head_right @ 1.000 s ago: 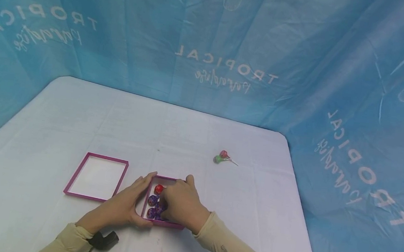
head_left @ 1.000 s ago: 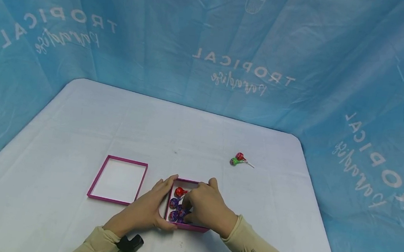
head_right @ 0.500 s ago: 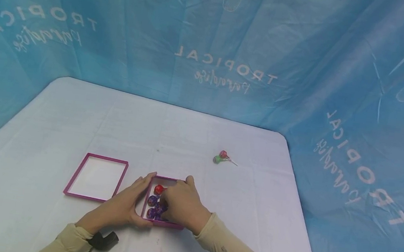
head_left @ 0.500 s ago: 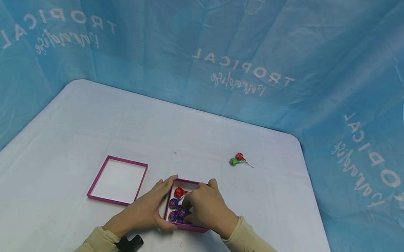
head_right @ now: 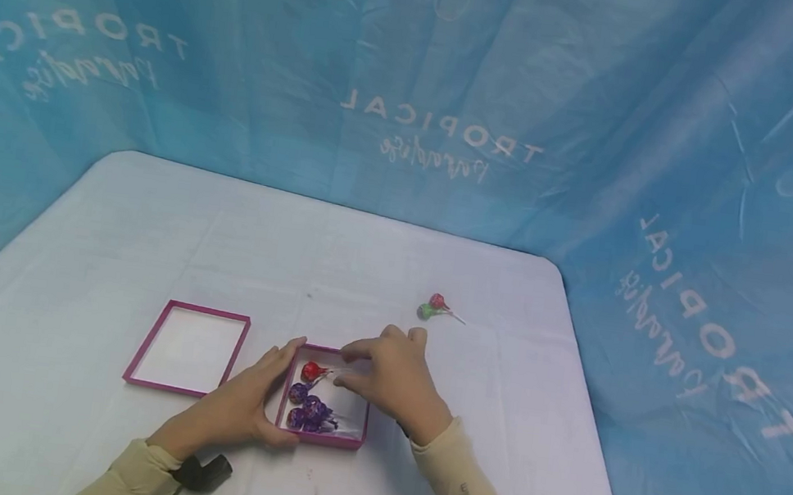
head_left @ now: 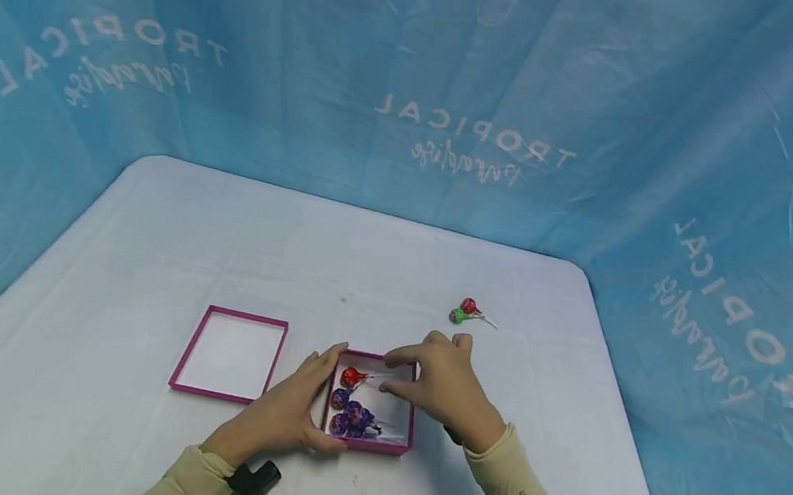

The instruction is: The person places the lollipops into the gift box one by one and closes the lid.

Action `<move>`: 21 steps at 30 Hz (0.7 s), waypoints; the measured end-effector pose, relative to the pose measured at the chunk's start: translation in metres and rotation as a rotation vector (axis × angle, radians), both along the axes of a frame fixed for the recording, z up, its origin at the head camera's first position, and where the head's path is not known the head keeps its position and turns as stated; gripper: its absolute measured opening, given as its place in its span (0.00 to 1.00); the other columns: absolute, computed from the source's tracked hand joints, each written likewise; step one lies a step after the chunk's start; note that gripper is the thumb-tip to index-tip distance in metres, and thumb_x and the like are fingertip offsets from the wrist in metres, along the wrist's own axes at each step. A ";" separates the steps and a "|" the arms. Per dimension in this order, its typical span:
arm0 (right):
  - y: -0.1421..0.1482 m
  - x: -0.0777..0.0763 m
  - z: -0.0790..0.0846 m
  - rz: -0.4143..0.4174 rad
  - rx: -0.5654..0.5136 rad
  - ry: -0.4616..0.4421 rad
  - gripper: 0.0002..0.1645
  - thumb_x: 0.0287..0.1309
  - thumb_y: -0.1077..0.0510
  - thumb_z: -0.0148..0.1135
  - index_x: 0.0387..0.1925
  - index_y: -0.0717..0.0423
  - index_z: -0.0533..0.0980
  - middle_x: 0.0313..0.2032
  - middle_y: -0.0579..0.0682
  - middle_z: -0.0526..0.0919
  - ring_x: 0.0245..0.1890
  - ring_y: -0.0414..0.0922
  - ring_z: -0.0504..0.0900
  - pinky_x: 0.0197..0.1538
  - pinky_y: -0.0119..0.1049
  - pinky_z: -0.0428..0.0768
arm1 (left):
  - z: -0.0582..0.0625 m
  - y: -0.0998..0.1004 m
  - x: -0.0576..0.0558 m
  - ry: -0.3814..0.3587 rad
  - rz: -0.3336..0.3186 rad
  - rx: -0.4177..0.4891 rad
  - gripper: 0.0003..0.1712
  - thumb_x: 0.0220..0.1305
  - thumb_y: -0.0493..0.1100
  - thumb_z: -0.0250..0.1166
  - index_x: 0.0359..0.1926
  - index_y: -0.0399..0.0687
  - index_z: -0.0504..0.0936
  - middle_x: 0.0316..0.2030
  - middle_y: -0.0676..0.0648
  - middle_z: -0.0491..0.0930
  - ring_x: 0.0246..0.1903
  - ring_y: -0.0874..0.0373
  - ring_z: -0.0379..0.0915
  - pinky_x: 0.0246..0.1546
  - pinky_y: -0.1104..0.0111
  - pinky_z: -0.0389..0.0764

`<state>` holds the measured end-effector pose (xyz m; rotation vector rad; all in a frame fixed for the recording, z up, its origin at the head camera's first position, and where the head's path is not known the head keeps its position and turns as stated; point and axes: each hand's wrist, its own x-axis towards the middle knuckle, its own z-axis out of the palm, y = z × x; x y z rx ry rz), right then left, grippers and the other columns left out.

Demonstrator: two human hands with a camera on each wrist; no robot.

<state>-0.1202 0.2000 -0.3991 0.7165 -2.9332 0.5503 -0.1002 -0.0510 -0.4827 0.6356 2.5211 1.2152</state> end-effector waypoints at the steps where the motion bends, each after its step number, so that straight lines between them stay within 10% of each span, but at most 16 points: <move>1: 0.004 -0.003 -0.001 -0.021 -0.021 -0.002 0.18 0.43 0.42 0.82 0.38 0.40 0.90 0.29 0.35 0.86 0.29 0.39 0.68 0.42 0.48 0.53 | 0.000 0.000 0.000 0.001 0.005 -0.001 0.81 0.32 0.68 0.83 0.81 0.61 0.42 0.78 0.44 0.53 0.77 0.36 0.41 0.71 0.40 0.58; 21: 0.066 -0.050 -0.026 -0.347 -0.258 -0.044 0.17 0.50 0.50 0.79 0.43 0.46 0.89 0.38 0.46 0.91 0.40 0.55 0.79 0.43 0.49 0.51 | -0.001 0.002 -0.001 0.012 0.001 -0.009 0.81 0.32 0.67 0.84 0.81 0.60 0.43 0.78 0.42 0.53 0.77 0.35 0.42 0.71 0.40 0.59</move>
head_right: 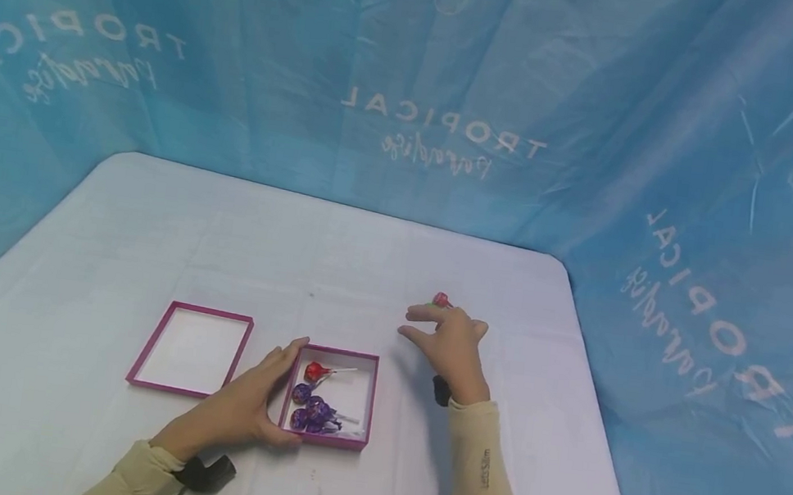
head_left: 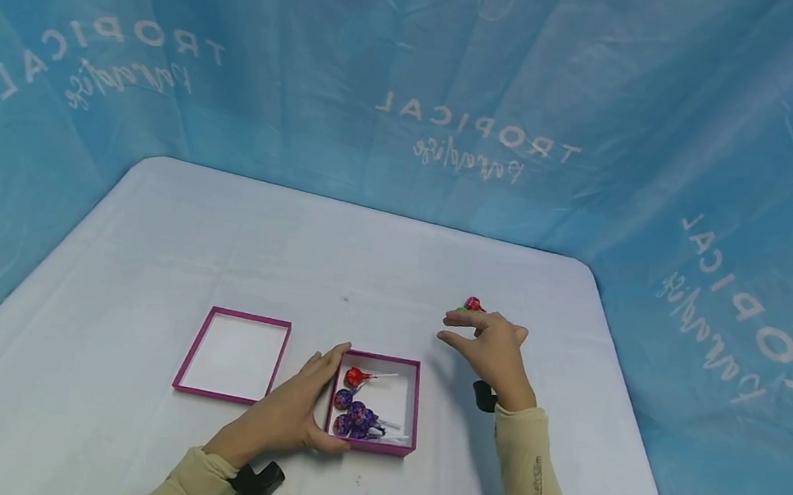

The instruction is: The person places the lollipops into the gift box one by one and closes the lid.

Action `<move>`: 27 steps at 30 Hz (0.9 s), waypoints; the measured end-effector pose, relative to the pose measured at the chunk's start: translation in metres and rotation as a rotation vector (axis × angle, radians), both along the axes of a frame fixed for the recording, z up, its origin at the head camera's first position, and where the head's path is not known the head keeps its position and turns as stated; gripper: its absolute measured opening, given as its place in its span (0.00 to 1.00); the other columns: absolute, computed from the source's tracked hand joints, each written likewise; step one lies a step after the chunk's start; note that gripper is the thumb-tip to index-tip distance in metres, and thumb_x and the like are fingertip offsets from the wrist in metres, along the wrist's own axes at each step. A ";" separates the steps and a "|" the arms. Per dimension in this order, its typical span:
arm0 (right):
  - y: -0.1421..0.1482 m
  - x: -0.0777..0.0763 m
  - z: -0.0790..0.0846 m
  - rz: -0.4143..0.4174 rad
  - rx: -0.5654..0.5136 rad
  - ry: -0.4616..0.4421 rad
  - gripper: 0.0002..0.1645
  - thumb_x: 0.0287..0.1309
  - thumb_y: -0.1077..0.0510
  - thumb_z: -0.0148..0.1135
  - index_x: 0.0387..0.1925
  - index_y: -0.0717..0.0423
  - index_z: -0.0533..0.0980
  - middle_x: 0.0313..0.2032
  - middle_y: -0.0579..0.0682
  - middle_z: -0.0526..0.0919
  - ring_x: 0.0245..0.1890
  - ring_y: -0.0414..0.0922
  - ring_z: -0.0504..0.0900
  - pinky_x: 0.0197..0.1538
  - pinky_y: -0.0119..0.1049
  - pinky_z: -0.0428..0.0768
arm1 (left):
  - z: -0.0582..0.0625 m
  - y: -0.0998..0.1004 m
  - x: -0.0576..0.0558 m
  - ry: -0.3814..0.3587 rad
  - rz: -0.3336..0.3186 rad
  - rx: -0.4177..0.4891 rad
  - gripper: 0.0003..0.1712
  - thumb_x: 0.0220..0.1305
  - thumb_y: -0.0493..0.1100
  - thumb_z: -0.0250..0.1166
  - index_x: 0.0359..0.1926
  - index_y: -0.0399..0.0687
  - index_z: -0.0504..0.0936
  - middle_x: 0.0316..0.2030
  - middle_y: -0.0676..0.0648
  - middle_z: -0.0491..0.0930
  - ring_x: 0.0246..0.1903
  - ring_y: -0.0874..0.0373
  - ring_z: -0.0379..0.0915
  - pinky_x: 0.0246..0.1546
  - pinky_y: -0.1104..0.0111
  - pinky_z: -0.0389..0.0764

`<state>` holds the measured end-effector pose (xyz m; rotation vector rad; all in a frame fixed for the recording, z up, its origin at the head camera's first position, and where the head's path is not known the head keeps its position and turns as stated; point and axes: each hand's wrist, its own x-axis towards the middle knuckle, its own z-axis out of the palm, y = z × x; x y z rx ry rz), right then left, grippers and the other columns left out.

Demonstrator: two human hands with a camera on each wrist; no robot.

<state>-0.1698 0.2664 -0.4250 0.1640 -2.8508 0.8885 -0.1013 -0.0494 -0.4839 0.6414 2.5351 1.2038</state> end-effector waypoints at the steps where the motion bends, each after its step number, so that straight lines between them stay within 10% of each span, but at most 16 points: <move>1: 0.002 -0.002 -0.001 -0.004 -0.001 -0.006 0.17 0.50 0.51 0.79 0.43 0.47 0.88 0.39 0.46 0.91 0.40 0.55 0.79 0.43 0.49 0.51 | 0.000 0.000 -0.001 0.001 -0.001 0.000 0.81 0.32 0.67 0.84 0.81 0.60 0.43 0.78 0.42 0.53 0.77 0.35 0.42 0.71 0.40 0.59; 27: 0.029 -0.036 -0.030 -0.158 -0.031 -0.009 0.22 0.51 0.53 0.78 0.49 0.49 0.86 0.42 0.48 0.90 0.42 0.52 0.80 0.48 0.54 0.54 | -0.001 -0.002 0.000 -0.008 0.002 0.017 0.81 0.32 0.66 0.84 0.81 0.60 0.44 0.78 0.44 0.53 0.76 0.35 0.44 0.69 0.41 0.62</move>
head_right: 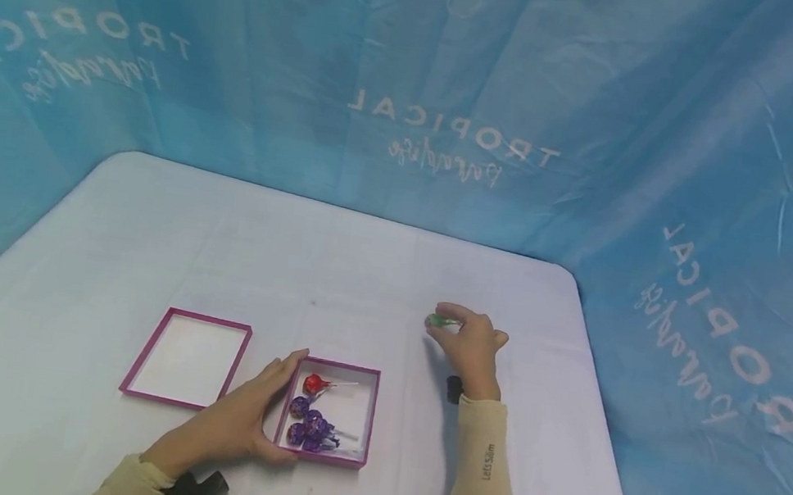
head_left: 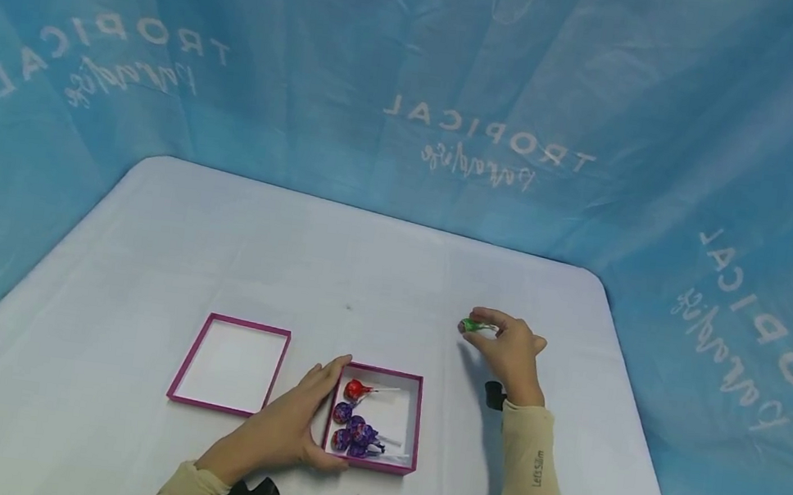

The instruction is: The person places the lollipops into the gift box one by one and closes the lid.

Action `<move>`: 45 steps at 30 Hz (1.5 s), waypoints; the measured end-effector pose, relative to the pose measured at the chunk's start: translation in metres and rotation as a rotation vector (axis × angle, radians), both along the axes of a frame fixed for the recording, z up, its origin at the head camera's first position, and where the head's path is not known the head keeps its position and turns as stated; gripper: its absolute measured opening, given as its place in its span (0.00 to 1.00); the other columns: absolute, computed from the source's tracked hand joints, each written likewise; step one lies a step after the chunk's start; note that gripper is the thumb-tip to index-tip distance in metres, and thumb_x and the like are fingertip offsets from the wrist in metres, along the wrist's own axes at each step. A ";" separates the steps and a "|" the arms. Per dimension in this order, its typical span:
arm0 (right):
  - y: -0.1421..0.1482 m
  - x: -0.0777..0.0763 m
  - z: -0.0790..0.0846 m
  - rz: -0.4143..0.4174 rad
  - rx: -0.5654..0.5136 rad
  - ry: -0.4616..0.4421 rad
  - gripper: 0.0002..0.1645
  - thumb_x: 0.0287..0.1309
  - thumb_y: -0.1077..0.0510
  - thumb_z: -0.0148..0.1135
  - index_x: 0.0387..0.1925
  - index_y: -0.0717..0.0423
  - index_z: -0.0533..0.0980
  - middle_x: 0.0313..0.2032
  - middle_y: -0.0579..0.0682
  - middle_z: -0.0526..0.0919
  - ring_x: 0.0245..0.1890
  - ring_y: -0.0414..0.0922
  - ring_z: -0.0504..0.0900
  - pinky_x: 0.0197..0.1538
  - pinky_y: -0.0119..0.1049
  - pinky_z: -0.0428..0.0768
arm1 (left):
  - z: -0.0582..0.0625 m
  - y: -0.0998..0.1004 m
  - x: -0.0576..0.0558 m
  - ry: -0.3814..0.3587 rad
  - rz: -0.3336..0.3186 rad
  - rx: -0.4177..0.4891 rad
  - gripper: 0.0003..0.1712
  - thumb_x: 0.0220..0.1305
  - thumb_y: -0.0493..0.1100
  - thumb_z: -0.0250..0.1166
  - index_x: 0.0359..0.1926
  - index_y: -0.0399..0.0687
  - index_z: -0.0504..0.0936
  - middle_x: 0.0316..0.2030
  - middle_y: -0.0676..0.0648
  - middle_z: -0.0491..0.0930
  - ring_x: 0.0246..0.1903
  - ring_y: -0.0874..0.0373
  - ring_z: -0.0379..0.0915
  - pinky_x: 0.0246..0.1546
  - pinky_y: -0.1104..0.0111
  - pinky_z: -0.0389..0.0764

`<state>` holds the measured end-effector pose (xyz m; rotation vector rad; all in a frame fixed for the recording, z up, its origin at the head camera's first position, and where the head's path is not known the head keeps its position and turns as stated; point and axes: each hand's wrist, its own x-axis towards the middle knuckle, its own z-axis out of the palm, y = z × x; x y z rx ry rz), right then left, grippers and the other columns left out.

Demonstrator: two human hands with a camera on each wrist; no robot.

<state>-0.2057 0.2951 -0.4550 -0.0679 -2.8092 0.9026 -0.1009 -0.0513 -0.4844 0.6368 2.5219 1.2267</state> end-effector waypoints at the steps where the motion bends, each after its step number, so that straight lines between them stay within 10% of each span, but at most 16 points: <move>1: 0.000 0.000 0.000 0.002 -0.005 0.008 0.22 0.50 0.54 0.78 0.49 0.49 0.86 0.43 0.48 0.90 0.43 0.53 0.80 0.48 0.54 0.54 | 0.000 -0.001 0.001 0.004 0.002 -0.003 0.81 0.31 0.67 0.84 0.81 0.60 0.44 0.78 0.44 0.53 0.76 0.35 0.45 0.69 0.41 0.62; 45: 0.001 -0.012 -0.013 -0.053 0.057 -0.102 0.23 0.51 0.51 0.77 0.49 0.52 0.86 0.46 0.54 0.89 0.52 0.56 0.81 0.52 0.58 0.52 | 0.004 -0.003 -0.001 -0.040 -0.024 0.032 0.81 0.32 0.64 0.85 0.81 0.61 0.43 0.79 0.49 0.51 0.76 0.34 0.43 0.70 0.39 0.58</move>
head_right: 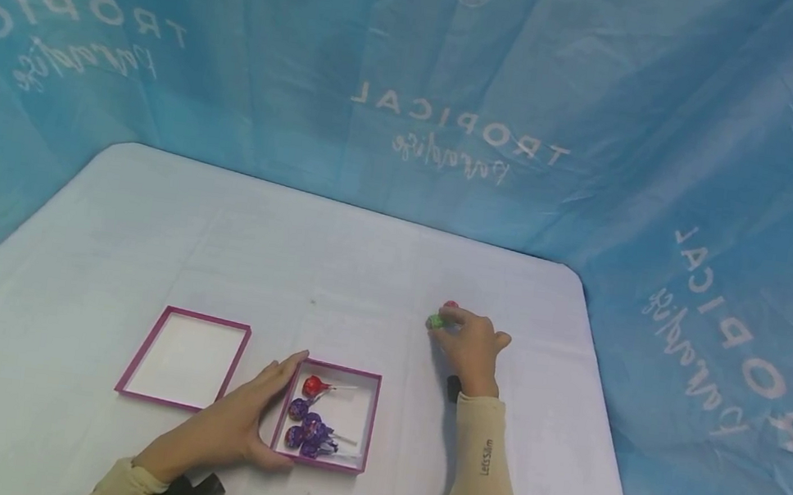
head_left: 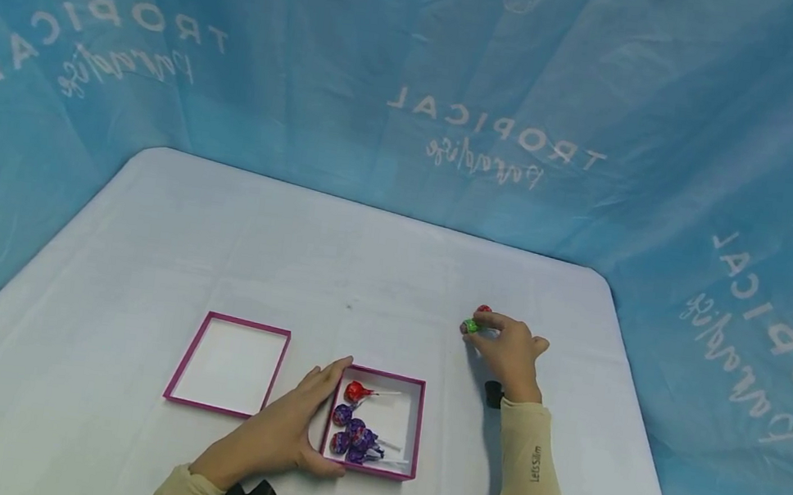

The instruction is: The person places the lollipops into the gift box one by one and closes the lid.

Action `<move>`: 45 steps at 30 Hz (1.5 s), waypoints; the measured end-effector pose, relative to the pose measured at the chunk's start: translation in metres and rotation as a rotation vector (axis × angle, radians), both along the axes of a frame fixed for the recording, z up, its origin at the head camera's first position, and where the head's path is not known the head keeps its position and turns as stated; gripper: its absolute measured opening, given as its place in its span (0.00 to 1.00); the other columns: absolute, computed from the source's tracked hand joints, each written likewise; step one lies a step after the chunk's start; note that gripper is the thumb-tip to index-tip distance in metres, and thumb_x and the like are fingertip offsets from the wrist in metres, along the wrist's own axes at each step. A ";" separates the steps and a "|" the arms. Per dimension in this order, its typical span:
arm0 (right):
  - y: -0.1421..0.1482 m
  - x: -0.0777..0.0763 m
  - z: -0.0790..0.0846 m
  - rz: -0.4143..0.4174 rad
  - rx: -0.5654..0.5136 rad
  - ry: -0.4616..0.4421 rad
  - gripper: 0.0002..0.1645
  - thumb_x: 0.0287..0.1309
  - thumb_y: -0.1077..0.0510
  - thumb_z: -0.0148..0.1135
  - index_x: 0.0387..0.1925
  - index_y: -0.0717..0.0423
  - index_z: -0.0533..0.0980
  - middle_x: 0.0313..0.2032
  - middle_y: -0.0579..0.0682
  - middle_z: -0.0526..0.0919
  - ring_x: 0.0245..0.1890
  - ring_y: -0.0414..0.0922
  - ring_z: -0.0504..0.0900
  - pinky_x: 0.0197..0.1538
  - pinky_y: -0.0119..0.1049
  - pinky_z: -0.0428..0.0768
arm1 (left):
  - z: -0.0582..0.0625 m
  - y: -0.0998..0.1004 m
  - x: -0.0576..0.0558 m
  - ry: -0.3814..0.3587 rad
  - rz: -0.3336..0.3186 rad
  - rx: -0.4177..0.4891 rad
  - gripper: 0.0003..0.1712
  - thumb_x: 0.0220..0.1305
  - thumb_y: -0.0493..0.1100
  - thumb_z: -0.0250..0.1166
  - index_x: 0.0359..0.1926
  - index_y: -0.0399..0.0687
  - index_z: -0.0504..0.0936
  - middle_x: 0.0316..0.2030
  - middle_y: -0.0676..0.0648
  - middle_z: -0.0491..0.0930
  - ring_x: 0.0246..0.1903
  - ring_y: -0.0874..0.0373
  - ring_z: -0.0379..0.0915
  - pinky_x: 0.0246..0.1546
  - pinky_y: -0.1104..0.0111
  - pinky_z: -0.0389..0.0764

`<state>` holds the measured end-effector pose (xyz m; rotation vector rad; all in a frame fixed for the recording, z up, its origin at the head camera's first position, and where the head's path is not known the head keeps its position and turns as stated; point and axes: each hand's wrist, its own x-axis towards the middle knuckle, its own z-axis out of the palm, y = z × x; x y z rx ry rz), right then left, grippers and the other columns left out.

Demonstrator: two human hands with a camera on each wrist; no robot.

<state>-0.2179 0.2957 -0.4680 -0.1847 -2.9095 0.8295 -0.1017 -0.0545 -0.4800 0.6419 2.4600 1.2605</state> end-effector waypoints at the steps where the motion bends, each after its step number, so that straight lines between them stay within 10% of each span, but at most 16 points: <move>1: -0.001 0.000 0.000 -0.002 -0.005 0.000 0.23 0.50 0.50 0.78 0.48 0.52 0.86 0.46 0.54 0.89 0.53 0.55 0.81 0.52 0.58 0.52 | 0.000 0.000 0.000 -0.001 -0.001 -0.001 0.81 0.32 0.64 0.85 0.81 0.61 0.43 0.79 0.49 0.51 0.76 0.34 0.43 0.70 0.39 0.58; 19: -0.021 0.021 0.006 0.006 0.028 0.039 0.19 0.47 0.46 0.80 0.40 0.50 0.89 0.27 0.51 0.84 0.42 0.54 0.79 0.49 0.59 0.51 | 0.000 0.001 0.000 -0.010 -0.008 0.013 0.80 0.33 0.64 0.85 0.82 0.61 0.43 0.79 0.49 0.50 0.76 0.33 0.42 0.71 0.39 0.57; 45: -0.070 0.046 0.040 0.190 0.185 0.116 0.17 0.42 0.45 0.83 0.35 0.46 0.91 0.27 0.45 0.88 0.38 0.47 0.73 0.45 0.55 0.54 | -0.001 0.000 0.000 -0.013 0.001 -0.016 0.81 0.33 0.67 0.84 0.82 0.63 0.41 0.79 0.49 0.48 0.77 0.35 0.41 0.71 0.39 0.57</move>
